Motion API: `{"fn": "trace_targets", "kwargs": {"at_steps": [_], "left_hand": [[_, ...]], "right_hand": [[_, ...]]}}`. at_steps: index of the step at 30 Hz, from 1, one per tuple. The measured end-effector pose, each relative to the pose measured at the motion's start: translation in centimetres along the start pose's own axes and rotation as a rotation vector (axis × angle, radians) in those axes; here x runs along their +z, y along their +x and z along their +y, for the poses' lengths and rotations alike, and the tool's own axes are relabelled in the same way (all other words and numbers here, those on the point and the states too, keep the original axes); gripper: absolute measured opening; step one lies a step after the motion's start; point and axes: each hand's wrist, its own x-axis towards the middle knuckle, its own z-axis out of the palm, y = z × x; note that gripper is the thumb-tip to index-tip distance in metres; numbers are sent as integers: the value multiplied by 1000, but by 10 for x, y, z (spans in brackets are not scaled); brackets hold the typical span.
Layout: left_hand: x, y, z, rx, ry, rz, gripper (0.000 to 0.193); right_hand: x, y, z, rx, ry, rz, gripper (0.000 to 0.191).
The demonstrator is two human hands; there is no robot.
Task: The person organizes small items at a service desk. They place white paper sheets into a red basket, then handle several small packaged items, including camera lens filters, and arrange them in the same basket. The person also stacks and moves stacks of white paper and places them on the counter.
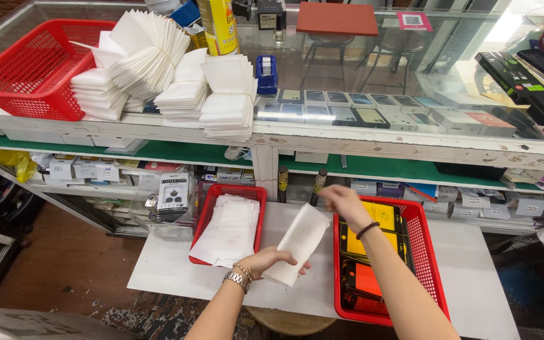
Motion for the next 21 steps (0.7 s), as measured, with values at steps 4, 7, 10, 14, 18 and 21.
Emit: {"fn": "trace_targets", "kwargs": {"at_steps": [4,7,10,14,18,21], "left_hand": [[2,-11,5,66,-410,147,51],[-3,-3,2,148,-658,255,58],[-9,16,-6,170,-518,422,64],[-8,34,-11,192,-58,635,81],[7,44,-10,88,716,945,101],[26,48,-5,-152,710,1062,109]], "right_hand": [[15,0,23,-37,-80,101,21],[67,-24,58,-180,-871,86,15],[103,-46,82,-305,-1342,158,15],[113,-58,90,-143,-1417,-80,20],[103,-55,74,234,-252,21,35],[107,-54,68,242,190,0,45]]}}
